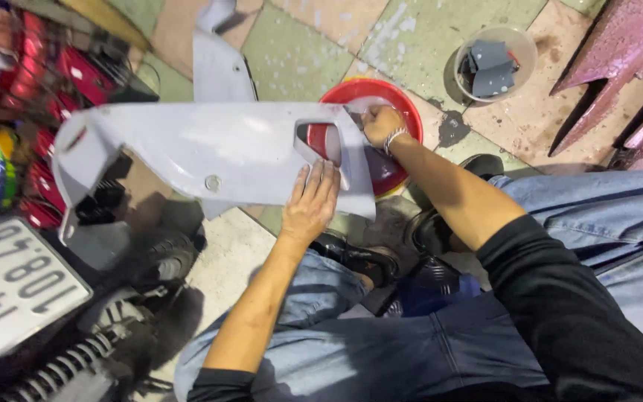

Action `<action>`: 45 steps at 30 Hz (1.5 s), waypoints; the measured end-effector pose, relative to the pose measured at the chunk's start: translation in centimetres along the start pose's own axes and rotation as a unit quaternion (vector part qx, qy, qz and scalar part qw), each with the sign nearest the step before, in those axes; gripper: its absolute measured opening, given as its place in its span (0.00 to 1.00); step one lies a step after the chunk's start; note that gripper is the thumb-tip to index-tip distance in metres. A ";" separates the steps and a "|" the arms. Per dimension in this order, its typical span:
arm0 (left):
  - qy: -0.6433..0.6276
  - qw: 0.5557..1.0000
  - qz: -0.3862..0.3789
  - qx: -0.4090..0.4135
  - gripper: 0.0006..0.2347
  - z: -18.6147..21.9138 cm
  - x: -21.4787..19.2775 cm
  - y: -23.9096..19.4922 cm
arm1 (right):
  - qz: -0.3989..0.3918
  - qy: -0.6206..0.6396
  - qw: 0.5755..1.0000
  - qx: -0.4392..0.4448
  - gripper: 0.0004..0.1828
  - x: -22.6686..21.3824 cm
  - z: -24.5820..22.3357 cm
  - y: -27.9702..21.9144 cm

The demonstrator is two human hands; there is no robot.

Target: The person sits and sands a white motorcycle fairing with a wet sanding block, dipping the block into a red bucket of water. They work on the edges and surfaces of the part, then flip it over to sand the other side.

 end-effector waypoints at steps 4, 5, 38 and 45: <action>0.001 1.000 0.008 0.006 0.12 0.2 0.1 0.3 | 0.064 0.054 0.991 -0.104 0.22 -5.3 -6.0 -7.2; 0.003 1.000 0.005 0.009 0.13 0.2 0.2 0.2 | 0.050 0.076 0.991 -0.095 0.19 -5.5 -6.1 -7.5; 0.015 1.000 -0.018 0.004 0.11 0.5 1.1 -1.1 | 0.089 0.085 0.982 -0.142 0.18 -8.1 -9.9 -18.4; 0.018 0.999 -0.026 0.008 0.12 0.2 1.1 -0.6 | 0.126 -0.086 0.936 -0.318 0.29 -3.6 -9.1 -24.7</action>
Point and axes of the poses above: each hand's wrist, its own y-axis towards the middle knuckle, its own x-axis out of the palm, z = x × y, the point moved 7 cm from there along y, towards the middle knuckle, and after that the axes turned 7 degrees about -z, right-handed, at the moved point
